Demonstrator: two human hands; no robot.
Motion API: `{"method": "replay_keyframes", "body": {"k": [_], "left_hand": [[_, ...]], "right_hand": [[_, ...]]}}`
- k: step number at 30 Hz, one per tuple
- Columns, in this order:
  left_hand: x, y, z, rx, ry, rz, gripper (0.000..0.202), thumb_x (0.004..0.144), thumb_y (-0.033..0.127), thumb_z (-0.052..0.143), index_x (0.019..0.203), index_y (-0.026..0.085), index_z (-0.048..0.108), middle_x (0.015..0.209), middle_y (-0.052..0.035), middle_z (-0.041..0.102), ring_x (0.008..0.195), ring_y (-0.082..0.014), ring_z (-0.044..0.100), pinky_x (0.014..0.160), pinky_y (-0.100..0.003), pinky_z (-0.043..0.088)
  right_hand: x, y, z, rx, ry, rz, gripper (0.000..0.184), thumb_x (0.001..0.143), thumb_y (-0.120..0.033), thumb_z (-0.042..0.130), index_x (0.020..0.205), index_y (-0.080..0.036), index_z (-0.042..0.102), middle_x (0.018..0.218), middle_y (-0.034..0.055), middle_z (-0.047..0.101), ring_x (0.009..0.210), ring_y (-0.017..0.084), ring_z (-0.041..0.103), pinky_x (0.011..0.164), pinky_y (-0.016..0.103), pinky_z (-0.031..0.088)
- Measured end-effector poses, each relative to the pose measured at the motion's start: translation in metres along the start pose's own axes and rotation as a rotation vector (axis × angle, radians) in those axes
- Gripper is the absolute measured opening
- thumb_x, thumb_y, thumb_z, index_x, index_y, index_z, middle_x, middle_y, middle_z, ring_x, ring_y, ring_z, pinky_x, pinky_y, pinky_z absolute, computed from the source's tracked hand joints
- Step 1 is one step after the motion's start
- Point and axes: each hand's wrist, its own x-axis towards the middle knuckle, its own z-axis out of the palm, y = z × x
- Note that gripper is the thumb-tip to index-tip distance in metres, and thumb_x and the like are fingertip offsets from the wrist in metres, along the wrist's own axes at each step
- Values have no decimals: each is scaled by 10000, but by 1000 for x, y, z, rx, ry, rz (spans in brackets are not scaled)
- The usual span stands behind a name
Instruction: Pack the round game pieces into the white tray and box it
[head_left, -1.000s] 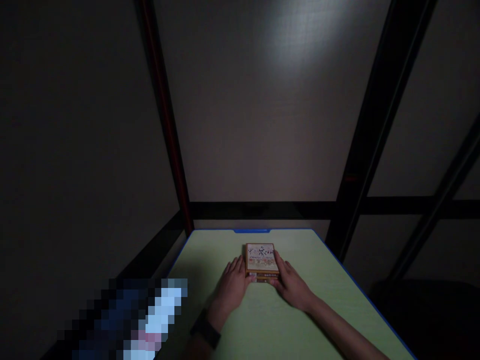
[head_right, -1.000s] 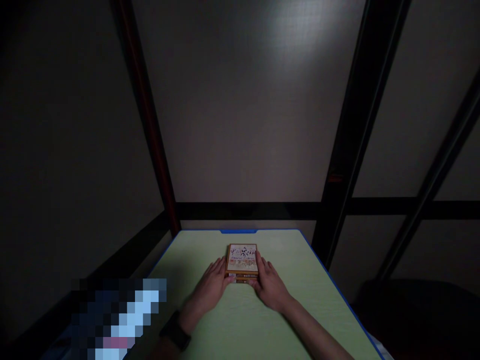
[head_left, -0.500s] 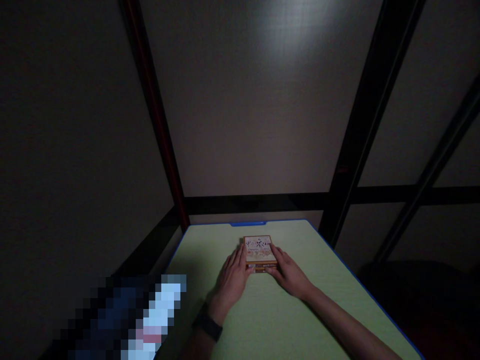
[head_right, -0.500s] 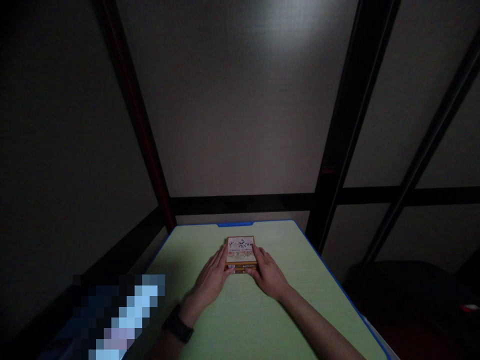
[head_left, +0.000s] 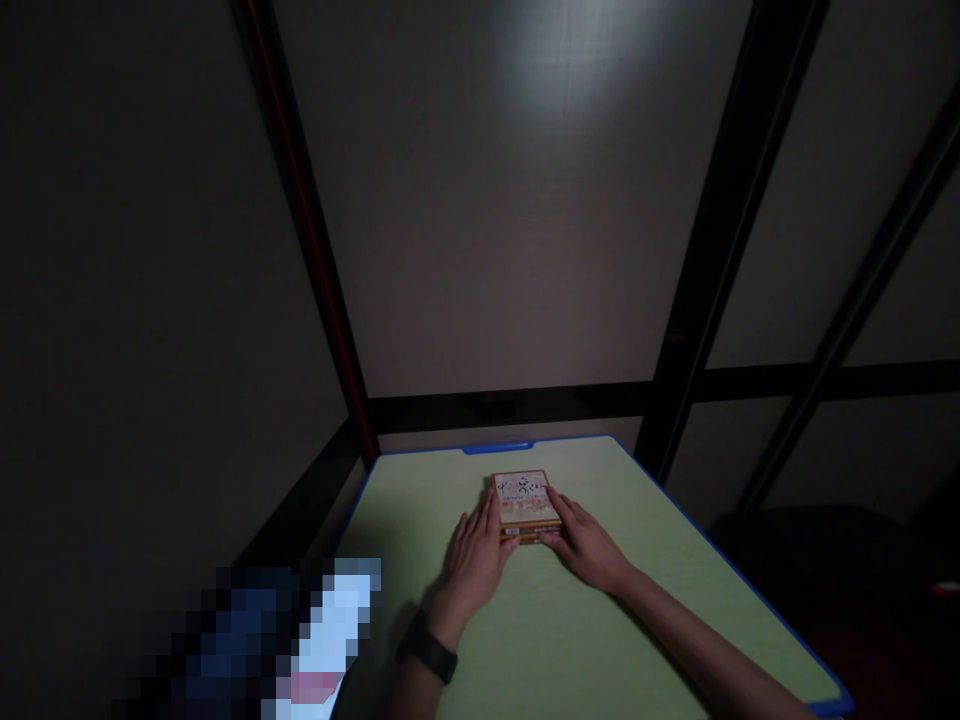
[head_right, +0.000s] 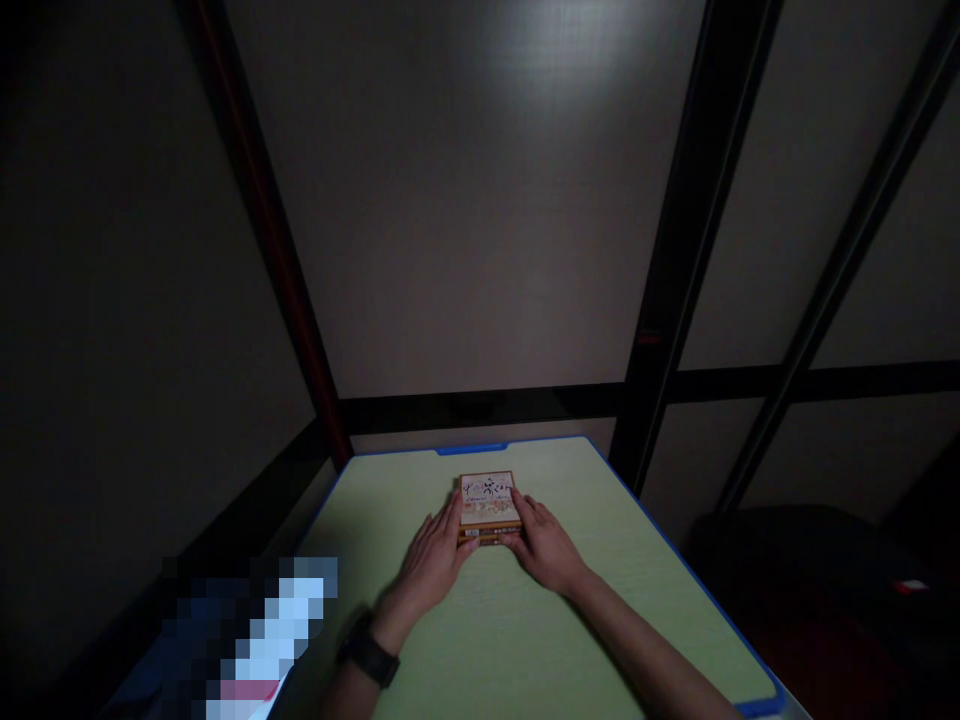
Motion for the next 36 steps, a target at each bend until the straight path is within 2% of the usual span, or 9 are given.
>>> {"method": "replay_keyframes", "body": {"k": [4,8,11,13,15,21,25,31,36], "left_hand": [[0,-2,5,-24,25,8,743,965,324,425,1584,152,51,1621,-180,234,1475,-292,312,1191,-538,273],[0,-8,10,-28,62,-3,757,954,388,474,1570,107,136,1590,-215,305,1452,-311,354,1188,-511,299],[0,-11,12,-8,64,-8,711,953,435,477,1523,56,284,1566,-237,342,1452,-323,348,1195,-478,307],[0,-12,13,14,57,-4,643,964,442,456,1482,68,382,1549,-214,387,1448,-324,355,1206,-473,290],[0,-12,14,34,62,8,592,976,446,430,1460,106,429,1539,-178,423,1446,-314,361,1209,-476,279],[0,-12,13,48,94,31,584,984,433,428,1490,144,383,1553,-150,411,1445,-275,367,1197,-459,292],[0,-9,11,56,100,25,520,1010,408,377,1462,155,427,1522,-141,460,1418,-259,406,1191,-449,295],[-2,-5,8,82,126,66,429,1009,352,407,1351,132,546,1406,-149,580,1329,-255,504,1163,-431,340],[-9,-6,-3,-73,154,110,367,979,327,486,1287,166,605,1320,-101,651,1233,-218,580,1108,-344,411]], "right_hand": [[-1,1,1,51,19,14,824,953,-501,484,1599,-163,100,1488,196,480,1361,326,463,1107,539,394],[-1,3,1,155,42,37,866,923,-499,531,1595,-171,94,1505,189,458,1361,312,463,1113,523,390],[1,-2,-5,221,43,26,779,922,-495,532,1556,-149,241,1482,196,476,1350,313,470,1120,510,381],[2,-7,-11,239,33,-20,665,930,-479,531,1489,-152,379,1420,183,532,1305,305,504,1109,490,391],[3,-13,-15,246,26,-59,600,930,-454,544,1442,-160,441,1354,166,576,1252,293,533,1091,471,406],[5,-15,-18,223,12,-47,511,925,-422,553,1356,-149,528,1230,146,629,1155,279,573,1029,439,451],[6,-14,-17,158,-10,-49,508,940,-437,521,1367,-163,543,1300,130,625,1266,293,509,1112,466,377],[6,-11,-15,145,-25,-73,556,943,-455,502,1387,-123,540,1343,165,613,1306,306,483,1095,471,393],[3,-12,-20,253,-50,-4,627,890,-616,533,1334,-180,609,1329,132,639,1302,331,506,1085,487,399]]}}
